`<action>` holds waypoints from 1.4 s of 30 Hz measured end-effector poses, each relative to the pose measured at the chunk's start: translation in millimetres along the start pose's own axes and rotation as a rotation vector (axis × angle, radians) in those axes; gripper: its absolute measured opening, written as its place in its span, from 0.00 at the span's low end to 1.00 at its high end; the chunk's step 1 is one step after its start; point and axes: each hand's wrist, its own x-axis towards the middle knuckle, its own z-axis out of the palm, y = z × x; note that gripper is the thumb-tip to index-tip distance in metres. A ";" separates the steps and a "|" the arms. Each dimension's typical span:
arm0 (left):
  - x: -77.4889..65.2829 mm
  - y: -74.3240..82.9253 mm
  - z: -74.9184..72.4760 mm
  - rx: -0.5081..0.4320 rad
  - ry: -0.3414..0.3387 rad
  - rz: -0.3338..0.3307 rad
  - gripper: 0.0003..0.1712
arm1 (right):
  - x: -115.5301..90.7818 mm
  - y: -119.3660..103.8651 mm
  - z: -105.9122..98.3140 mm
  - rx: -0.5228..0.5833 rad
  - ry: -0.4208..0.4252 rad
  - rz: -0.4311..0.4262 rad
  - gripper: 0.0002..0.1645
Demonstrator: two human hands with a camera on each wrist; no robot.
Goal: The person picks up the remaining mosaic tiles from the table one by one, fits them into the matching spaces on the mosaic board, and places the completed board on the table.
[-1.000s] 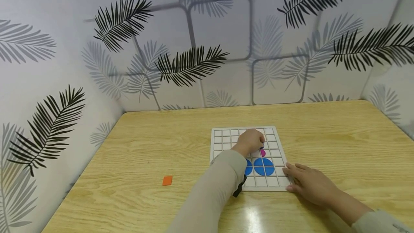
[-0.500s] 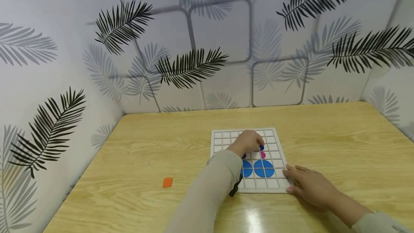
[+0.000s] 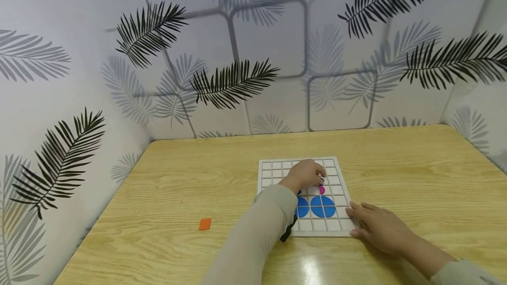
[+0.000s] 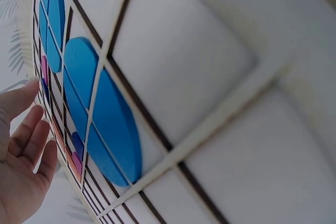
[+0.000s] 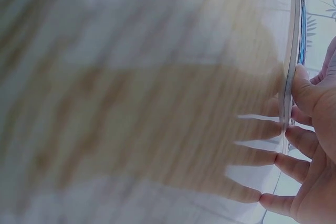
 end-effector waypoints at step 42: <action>-62.8 -37.7 -34.1 -0.333 0.143 -0.030 0.13 | -0.1 -3.5 -2.9 0.012 -0.028 0.025 0.31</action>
